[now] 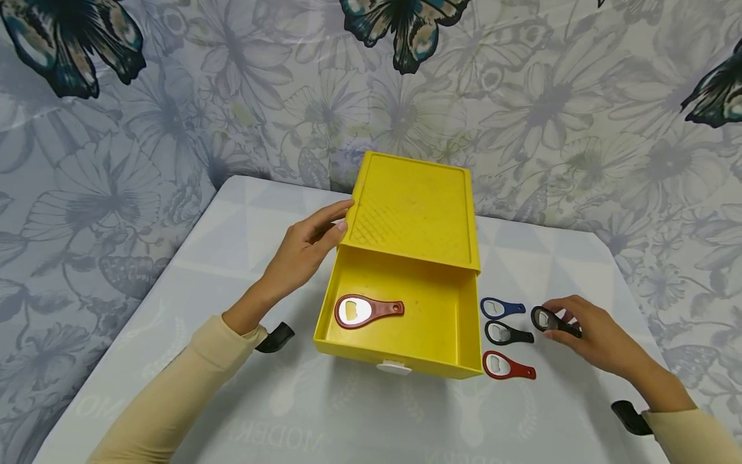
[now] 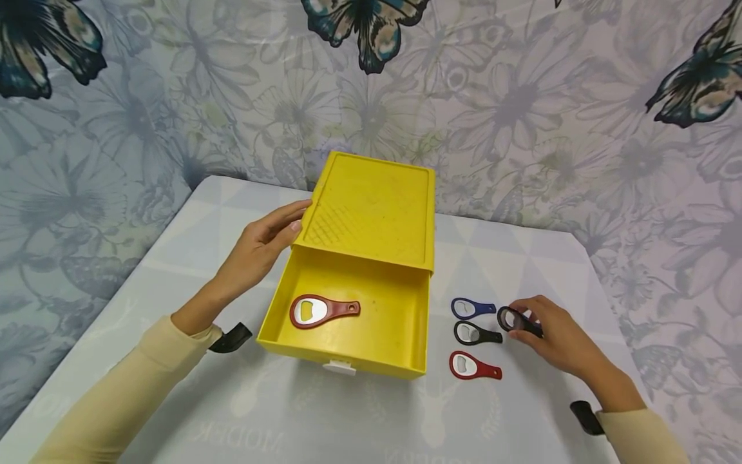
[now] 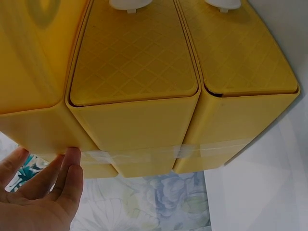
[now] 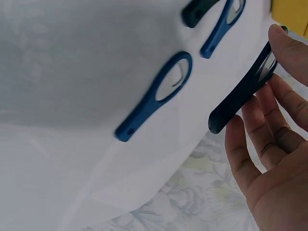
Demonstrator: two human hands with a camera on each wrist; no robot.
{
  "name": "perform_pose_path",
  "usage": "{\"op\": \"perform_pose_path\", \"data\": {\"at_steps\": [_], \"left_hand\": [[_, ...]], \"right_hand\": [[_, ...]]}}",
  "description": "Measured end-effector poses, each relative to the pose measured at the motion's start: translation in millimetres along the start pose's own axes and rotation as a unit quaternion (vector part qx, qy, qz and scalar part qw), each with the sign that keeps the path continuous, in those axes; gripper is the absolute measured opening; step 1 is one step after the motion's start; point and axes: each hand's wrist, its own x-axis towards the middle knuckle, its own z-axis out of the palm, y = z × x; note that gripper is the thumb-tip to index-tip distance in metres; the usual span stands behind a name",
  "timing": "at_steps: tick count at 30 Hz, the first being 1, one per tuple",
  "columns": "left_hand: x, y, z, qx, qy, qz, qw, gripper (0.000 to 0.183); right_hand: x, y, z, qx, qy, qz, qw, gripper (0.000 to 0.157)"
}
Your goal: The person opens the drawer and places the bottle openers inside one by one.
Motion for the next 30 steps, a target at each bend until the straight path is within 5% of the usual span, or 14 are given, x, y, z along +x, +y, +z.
{"op": "perform_pose_path", "data": {"at_steps": [12,30], "left_hand": [[0.3,2.1,-0.4,-0.005,-0.004,-0.003,1.0,0.046],[-0.1,3.7,0.3,0.0,-0.003,-0.006,1.0,0.046]], "right_hand": [[16.4,-18.7,-17.2,0.011,0.005,0.01,1.0,0.046],[44.1,-79.3,-52.1,0.003,0.021,-0.028,0.999,0.047]]}}
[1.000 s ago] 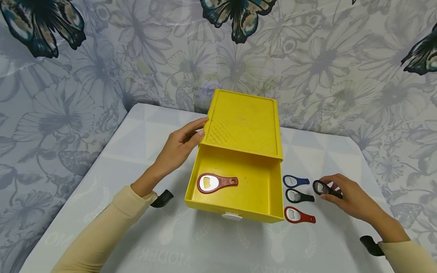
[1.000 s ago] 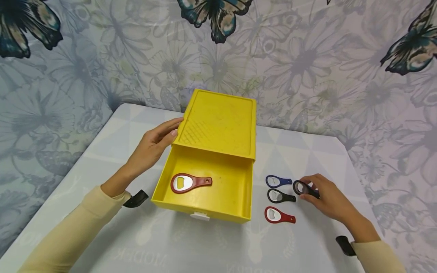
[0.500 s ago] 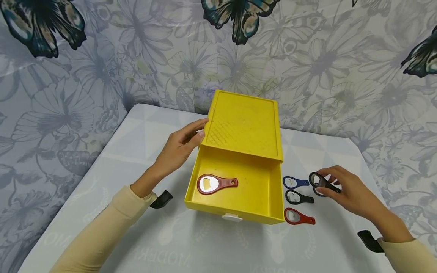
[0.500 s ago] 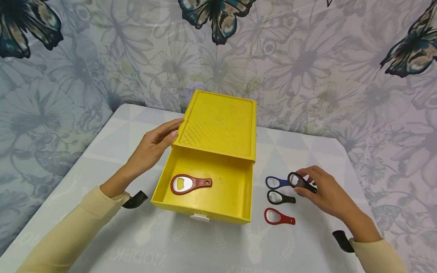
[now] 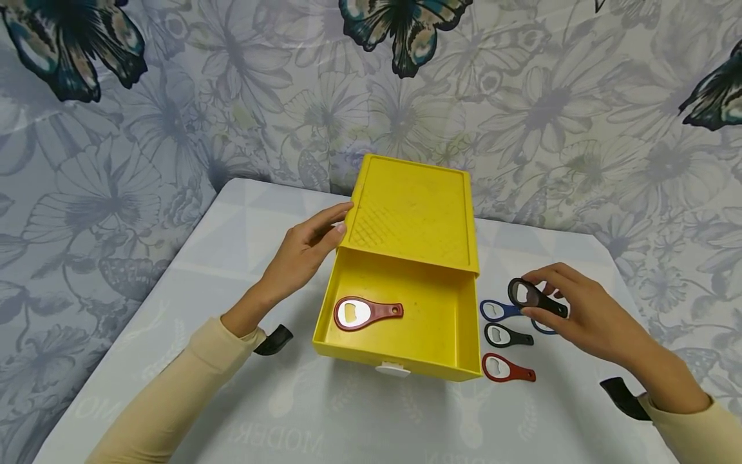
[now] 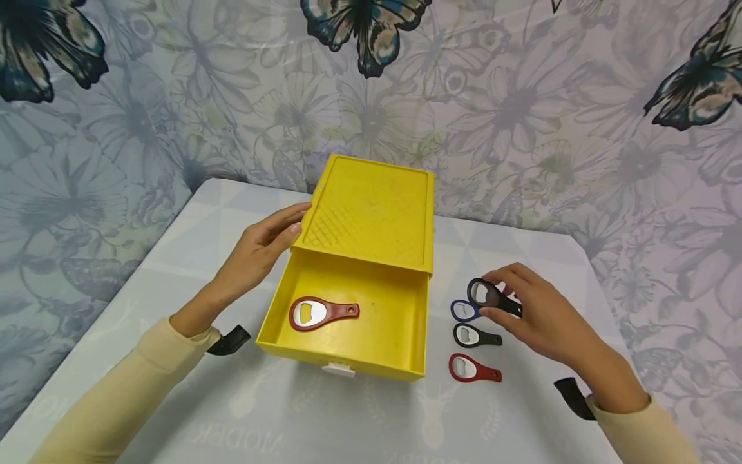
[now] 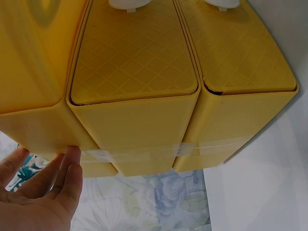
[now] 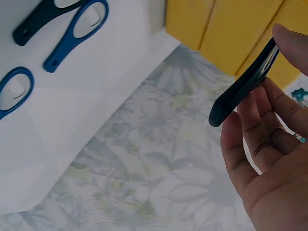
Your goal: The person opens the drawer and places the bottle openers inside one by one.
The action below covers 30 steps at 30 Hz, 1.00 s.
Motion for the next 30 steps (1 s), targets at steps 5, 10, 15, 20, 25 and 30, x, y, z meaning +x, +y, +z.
{"op": "perform_pose_path", "data": {"at_steps": [5,10,15,20,25,30], "left_hand": [[-0.3,-0.7,-0.4,-0.002,0.001,0.001,1.0,0.046],[-0.7,-1.4,-0.7,-0.004,0.002,0.004,1.0,0.046],[-0.8,-2.5,-0.5,-0.007,0.002,0.007,0.9999,0.045],[-0.2,-3.1,-0.1,-0.009,0.001,0.008,0.9999,0.046],[0.2,-3.0,-0.1,-0.01,-0.002,0.006,0.9999,0.046],[-0.5,-1.4,-0.4,-0.007,-0.002,0.003,1.0,0.046]], "right_hand": [[8.3,-16.3,-12.2,0.008,-0.004,-0.022,1.0,0.049],[17.1,-34.0,-23.3,0.005,-0.007,-0.037,0.999,0.051],[24.7,-53.7,-32.5,0.018,-0.011,-0.037,0.999,0.052],[30.9,-71.0,-38.8,0.029,-0.012,-0.046,0.998,0.053],[36.5,-84.7,-42.0,0.037,-0.014,-0.062,0.997,0.053],[42.6,-95.5,-42.9,0.036,-0.03,-0.088,0.995,0.05]]}}
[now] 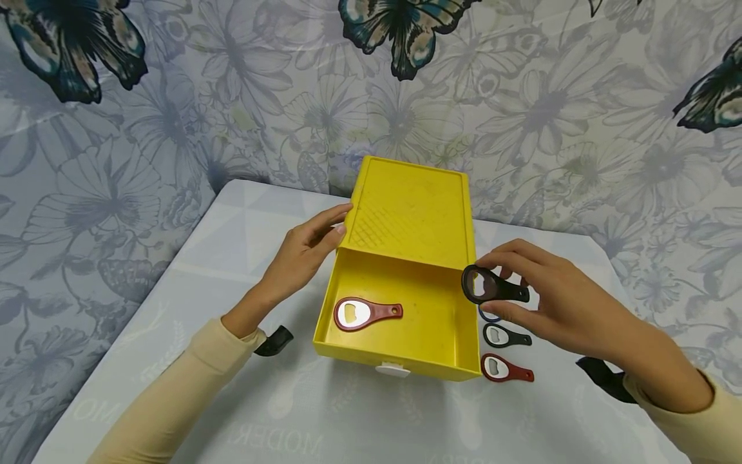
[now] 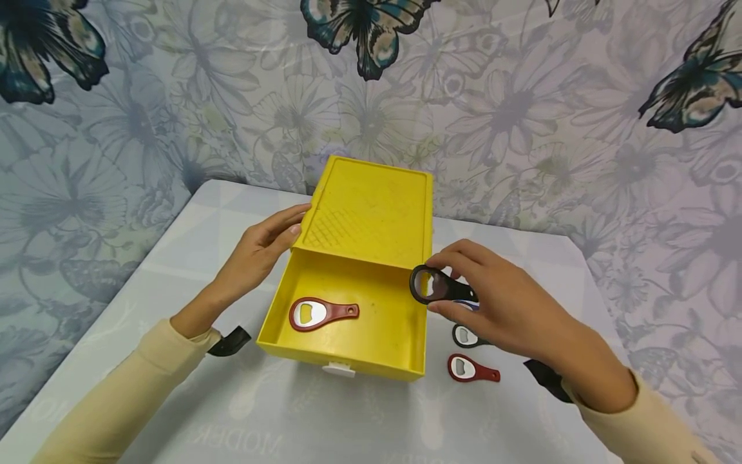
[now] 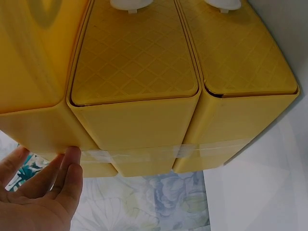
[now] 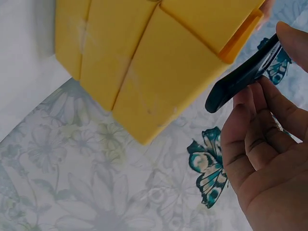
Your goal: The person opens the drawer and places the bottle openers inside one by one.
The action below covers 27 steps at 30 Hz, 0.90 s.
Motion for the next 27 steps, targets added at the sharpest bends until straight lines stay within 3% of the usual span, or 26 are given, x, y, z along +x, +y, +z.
{"op": "perform_pose_path", "data": {"at_steps": [10,27], "left_hand": [[-0.2,0.7,0.3,-0.008,-0.001,0.001,1.0,0.046],[-0.6,0.6,-0.2,-0.007,0.0,0.003,1.0,0.046]], "right_hand": [[16.4,-9.3,8.0,0.0,-0.034,-0.05,0.998,0.044],[33.7,-18.8,22.6,0.028,-0.049,-0.085,0.995,0.043]]}}
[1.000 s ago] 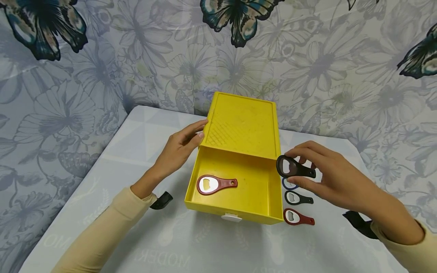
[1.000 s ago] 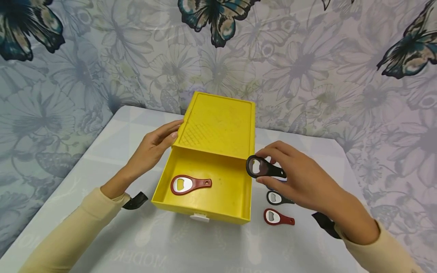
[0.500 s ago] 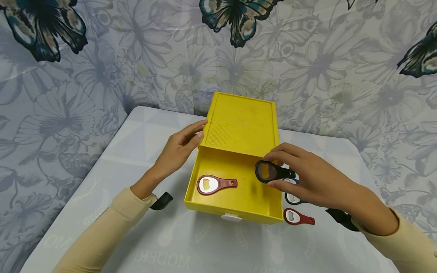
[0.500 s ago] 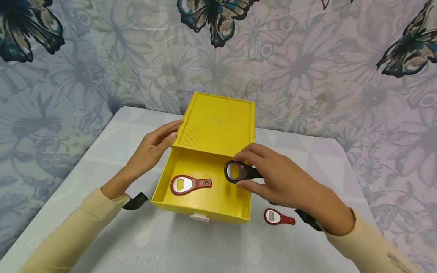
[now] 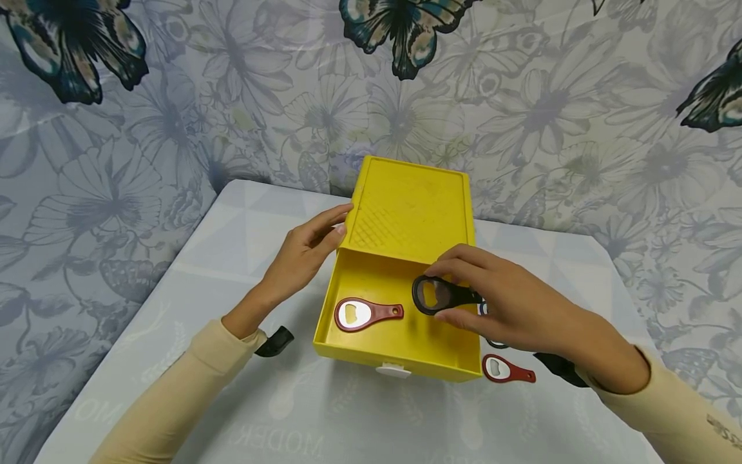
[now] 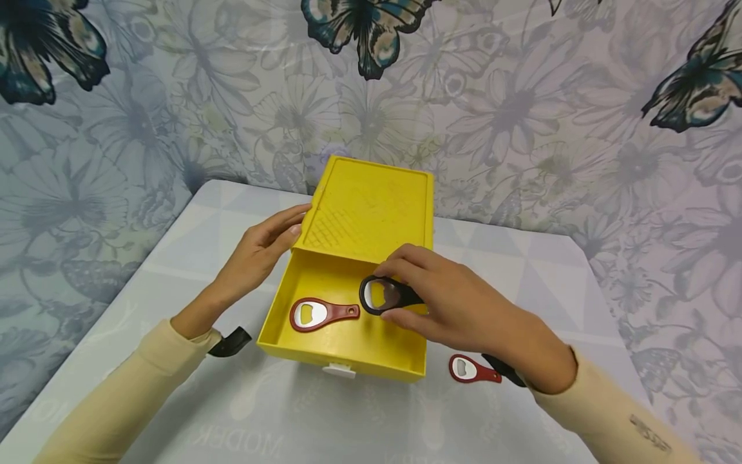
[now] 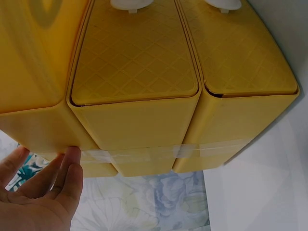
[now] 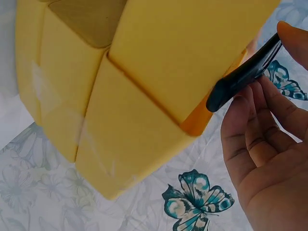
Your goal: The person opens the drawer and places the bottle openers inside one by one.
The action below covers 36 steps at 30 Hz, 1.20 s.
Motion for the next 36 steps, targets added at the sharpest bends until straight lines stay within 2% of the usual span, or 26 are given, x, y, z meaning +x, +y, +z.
{"op": "perform_pose_path", "data": {"at_steps": [13,19,28,31,36], "left_hand": [[0.9,-1.1,1.1,0.002,-0.002,0.0,1.0,0.046],[0.8,-1.1,0.6,0.007,-0.001,-0.003,1.0,0.045],[0.4,-0.7,0.1,0.005,-0.001,-0.003,1.0,0.046],[0.4,-1.3,0.4,0.006,0.0,-0.003,1.0,0.046],[0.7,-1.4,0.6,0.008,0.002,-0.001,1.0,0.045]], "right_hand": [[12.2,-7.3,11.2,0.011,-0.039,-0.004,0.999,0.044],[12.5,-6.1,17.0,0.002,-0.096,-0.003,0.995,0.041],[19.4,-6.5,21.3,0.017,-0.188,-0.001,0.982,0.042],[22.4,-5.3,23.6,0.015,-0.196,-0.013,0.98,0.042],[29.3,-5.3,28.8,-0.008,-0.18,-0.02,0.983,0.042]]}}
